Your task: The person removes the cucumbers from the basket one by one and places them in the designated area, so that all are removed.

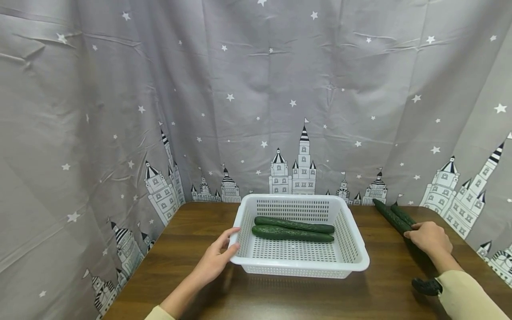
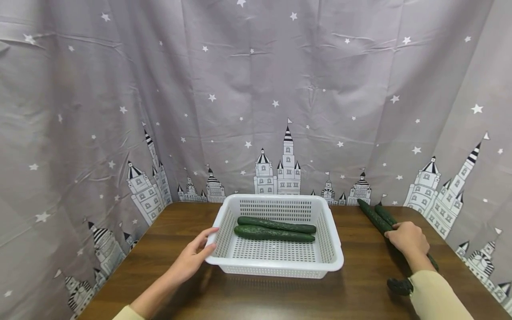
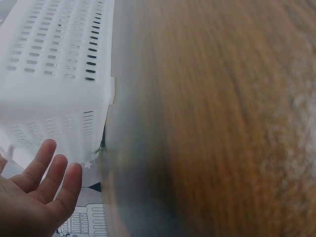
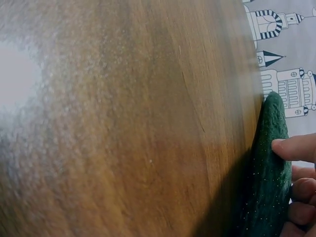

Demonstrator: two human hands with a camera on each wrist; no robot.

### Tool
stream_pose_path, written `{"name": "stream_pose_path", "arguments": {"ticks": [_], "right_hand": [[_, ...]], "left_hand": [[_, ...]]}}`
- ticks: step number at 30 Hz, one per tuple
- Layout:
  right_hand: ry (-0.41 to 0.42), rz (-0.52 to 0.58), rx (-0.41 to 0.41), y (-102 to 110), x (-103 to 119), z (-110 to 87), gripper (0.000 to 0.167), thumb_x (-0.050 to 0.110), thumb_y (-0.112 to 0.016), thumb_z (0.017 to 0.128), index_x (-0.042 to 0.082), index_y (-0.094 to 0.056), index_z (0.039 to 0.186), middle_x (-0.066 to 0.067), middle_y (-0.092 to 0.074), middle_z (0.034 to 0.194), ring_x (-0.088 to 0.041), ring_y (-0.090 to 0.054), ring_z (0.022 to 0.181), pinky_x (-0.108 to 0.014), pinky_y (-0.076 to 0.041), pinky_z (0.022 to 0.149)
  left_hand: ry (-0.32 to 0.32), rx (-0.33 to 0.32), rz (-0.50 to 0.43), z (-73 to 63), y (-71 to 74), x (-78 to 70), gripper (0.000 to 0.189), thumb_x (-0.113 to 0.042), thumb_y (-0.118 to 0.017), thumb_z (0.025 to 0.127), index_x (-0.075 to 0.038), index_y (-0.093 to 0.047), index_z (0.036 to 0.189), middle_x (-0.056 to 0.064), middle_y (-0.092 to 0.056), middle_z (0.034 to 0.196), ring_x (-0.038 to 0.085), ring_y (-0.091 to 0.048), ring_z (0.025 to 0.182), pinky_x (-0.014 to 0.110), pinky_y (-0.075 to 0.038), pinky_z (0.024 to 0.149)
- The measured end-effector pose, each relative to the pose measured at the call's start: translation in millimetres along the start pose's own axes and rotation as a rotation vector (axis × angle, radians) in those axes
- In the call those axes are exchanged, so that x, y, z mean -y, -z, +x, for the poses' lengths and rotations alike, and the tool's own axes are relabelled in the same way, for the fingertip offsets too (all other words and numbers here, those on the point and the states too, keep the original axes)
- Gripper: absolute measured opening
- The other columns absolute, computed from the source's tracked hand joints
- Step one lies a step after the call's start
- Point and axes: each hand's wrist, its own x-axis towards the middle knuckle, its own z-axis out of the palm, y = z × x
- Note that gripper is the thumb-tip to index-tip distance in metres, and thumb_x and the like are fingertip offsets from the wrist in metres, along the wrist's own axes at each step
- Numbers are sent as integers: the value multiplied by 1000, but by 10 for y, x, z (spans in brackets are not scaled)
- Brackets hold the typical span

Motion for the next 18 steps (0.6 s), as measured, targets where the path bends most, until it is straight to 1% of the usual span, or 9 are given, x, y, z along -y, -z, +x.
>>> {"name": "stream_pose_path", "arguments": {"ticks": [10,18], "right_hand": [[25,-11,-9,32,12,3,61,36,-71,85,-5,-61,130,-41,-51,131,-61,-55,102,-54,-50,61],[26,-7,-28,117,139,-3,58,36,-69,88,-4,-61,130,-39,-52,133,-60,-55,103,-52,-49,59]], "left_hand": [[4,1,11,20,1,3,46,-26,-61,101,-20,-49,145,12,-70,109,21,-63,102,30,-50,81],[11,-3,15,9,-2,9,46,-26,-62,100,-21,-50,145,11,-70,109,20,-63,101,32,-50,82]]}}
